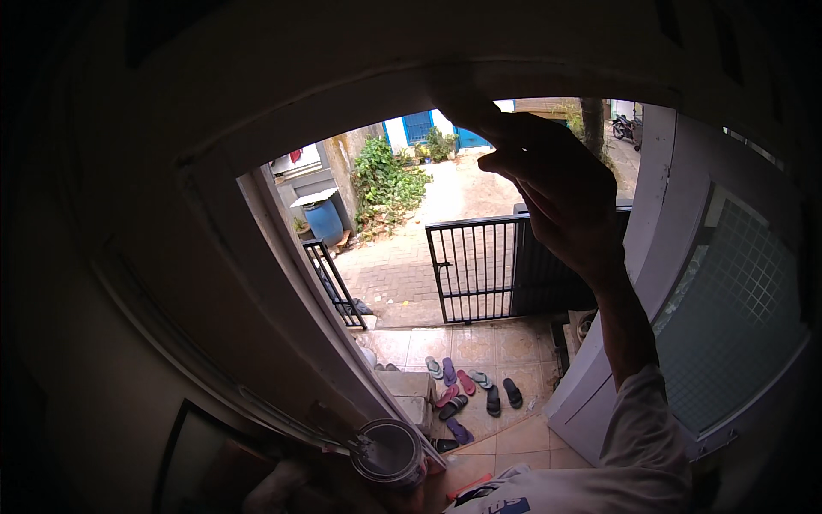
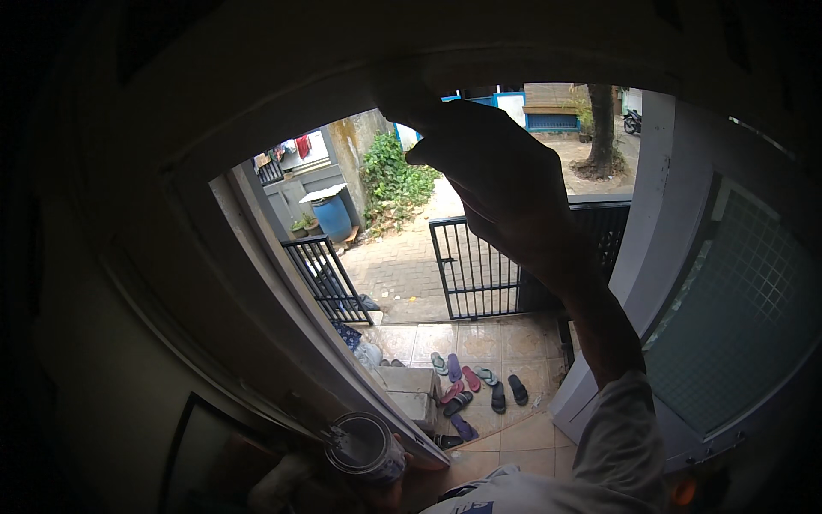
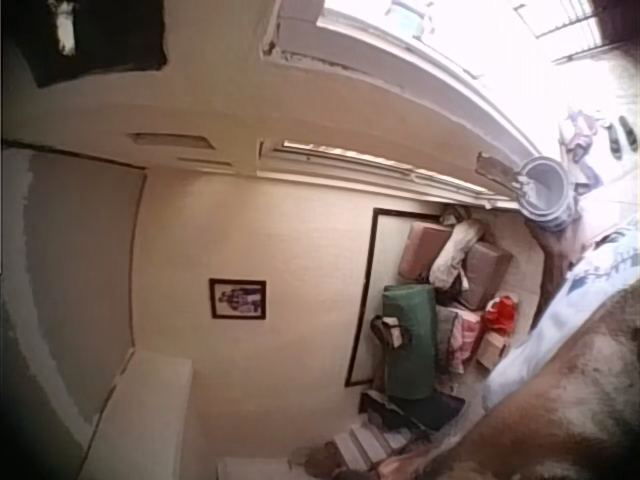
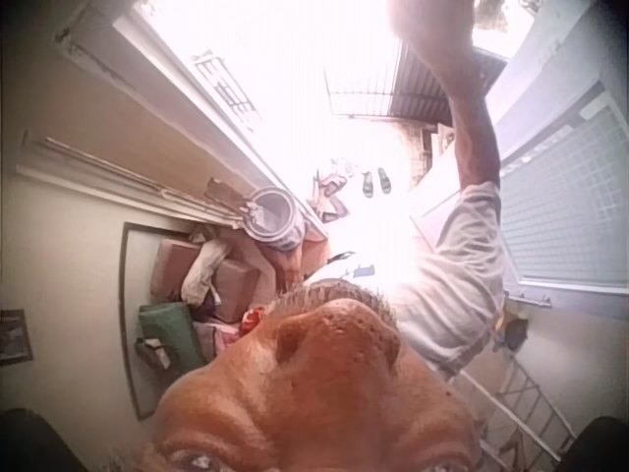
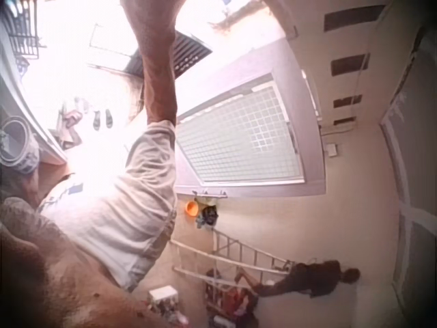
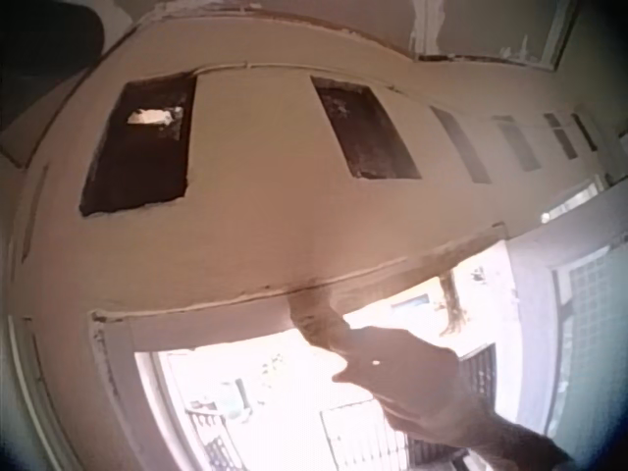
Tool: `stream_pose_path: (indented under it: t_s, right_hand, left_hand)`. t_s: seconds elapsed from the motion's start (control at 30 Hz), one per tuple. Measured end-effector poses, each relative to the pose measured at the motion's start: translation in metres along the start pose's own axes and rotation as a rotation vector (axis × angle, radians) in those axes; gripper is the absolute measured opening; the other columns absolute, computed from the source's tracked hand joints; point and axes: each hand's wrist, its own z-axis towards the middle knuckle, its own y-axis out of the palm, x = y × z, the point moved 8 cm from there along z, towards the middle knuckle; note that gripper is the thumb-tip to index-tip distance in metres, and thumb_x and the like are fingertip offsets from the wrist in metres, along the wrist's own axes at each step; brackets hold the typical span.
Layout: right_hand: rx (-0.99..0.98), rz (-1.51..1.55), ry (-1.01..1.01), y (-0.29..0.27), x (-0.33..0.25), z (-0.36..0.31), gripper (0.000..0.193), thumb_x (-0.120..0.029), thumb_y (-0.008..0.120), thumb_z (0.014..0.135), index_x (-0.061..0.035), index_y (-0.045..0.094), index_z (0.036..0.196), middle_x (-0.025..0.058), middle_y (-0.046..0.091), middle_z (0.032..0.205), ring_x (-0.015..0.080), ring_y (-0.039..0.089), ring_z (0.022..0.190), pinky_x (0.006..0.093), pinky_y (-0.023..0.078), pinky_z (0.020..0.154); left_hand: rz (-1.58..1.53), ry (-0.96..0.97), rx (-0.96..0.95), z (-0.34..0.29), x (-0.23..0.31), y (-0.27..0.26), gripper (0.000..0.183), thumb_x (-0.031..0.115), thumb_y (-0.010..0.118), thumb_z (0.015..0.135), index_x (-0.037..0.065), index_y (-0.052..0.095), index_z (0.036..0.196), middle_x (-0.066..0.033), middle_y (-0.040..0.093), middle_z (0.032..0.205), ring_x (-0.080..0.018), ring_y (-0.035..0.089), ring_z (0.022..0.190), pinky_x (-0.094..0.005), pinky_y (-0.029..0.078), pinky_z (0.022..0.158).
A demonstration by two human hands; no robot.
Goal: The person paints the upper and side sections of a white door frame using a paintbrush and a can of white paint. They repeatedly dip the brush into the can and apply paint to the frame, occasionally moving a red stool to adjust their position.
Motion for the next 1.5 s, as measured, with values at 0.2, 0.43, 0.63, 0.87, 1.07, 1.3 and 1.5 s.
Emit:
stream_pose_path:
  t_s: [0.2, 0.43, 0.63, 0.87, 1.07, 1.3, 1.5]
  right_hand:
    - [0.08, 0.115, 0.061, 0.011, -0.009, -0.003, 0.028, -0.003, 0.075, 0.081, -0.0124, 0.069, 0.107, 0.0079, 0.07, 0.106, 0.0237, 0.069, 0.096, 0.0328, 0.059, 0.079]
    - [0.576, 0.898, 0.538, 0.008, 0.101, -0.053, 0.024, -0.014, 0.069, 0.092, -0.0024, 0.066, 0.112, 0.012, 0.071, 0.103, 0.0247, 0.072, 0.094, 0.0404, 0.062, 0.08]
    - [0.703, 0.404, 0.609, -0.025, 0.138, -0.083, 0.021, -0.012, 0.064, 0.095, -0.0005, 0.064, 0.113, 0.0128, 0.07, 0.099, 0.0223, 0.071, 0.09, 0.0375, 0.061, 0.083]
    - [0.473, -0.251, 0.162, 0.012, 0.044, -0.041, 0.029, 0.0, 0.073, 0.081, -0.0076, 0.069, 0.109, 0.0097, 0.068, 0.099, 0.0221, 0.065, 0.092, 0.03, 0.055, 0.073]
    - [0.501, 0.244, 0.18, 0.019, 0.0, -0.022, 0.023, 0.0, 0.071, 0.085, -0.0039, 0.07, 0.107, 0.0089, 0.07, 0.098, 0.0163, 0.069, 0.09, 0.0308, 0.056, 0.076]
    - [0.784, 0.325, 0.679, -0.023, 0.111, -0.095, 0.022, -0.014, 0.068, 0.093, 0.0024, 0.066, 0.106, 0.0157, 0.069, 0.109, 0.0239, 0.072, 0.091, 0.0363, 0.062, 0.08]
    - [0.513, -0.182, 0.242, -0.015, 0.05, -0.068, 0.026, 0.003, 0.066, 0.089, -0.0056, 0.068, 0.114, 0.0101, 0.069, 0.116, 0.0232, 0.066, 0.108, 0.0344, 0.053, 0.094]
  left_hand:
    - [0.029, 0.058, 0.007, -0.011, 0.018, 0.001, 0.034, 0.036, 0.056, 0.095, 0.009, 0.06, 0.114, -0.004, 0.062, 0.097, -0.0178, 0.057, 0.083, -0.0436, 0.046, 0.091]
    - [0.022, 0.014, 0.0, -0.008, 0.01, 0.004, 0.034, 0.036, 0.056, 0.095, 0.009, 0.06, 0.115, -0.0043, 0.062, 0.098, -0.0181, 0.057, 0.085, -0.0441, 0.045, 0.092]
    - [0.036, 0.021, -0.003, -0.011, 0.011, 0.006, 0.034, 0.036, 0.055, 0.095, 0.009, 0.06, 0.115, -0.0046, 0.062, 0.099, -0.0185, 0.057, 0.086, -0.0445, 0.045, 0.093]
    - [0.042, 0.02, 0.0, -0.012, 0.013, 0.009, 0.035, 0.036, 0.055, 0.095, 0.009, 0.06, 0.116, -0.0049, 0.062, 0.1, -0.0188, 0.057, 0.088, -0.0449, 0.045, 0.093]
    - [0.042, 0.01, -0.01, -0.009, 0.006, 0.011, 0.035, 0.036, 0.055, 0.095, 0.009, 0.06, 0.116, -0.0052, 0.063, 0.102, -0.0192, 0.057, 0.089, -0.0453, 0.045, 0.094]
    - [0.04, -0.008, -0.008, -0.006, -0.001, 0.011, 0.035, 0.036, 0.055, 0.095, 0.009, 0.06, 0.117, -0.0055, 0.063, 0.103, -0.0195, 0.058, 0.091, -0.0457, 0.045, 0.095]
    - [0.046, 0.006, -0.005, -0.008, 0.005, 0.013, 0.036, 0.036, 0.055, 0.095, 0.009, 0.06, 0.118, -0.0058, 0.063, 0.104, -0.0199, 0.058, 0.092, -0.0461, 0.044, 0.095]
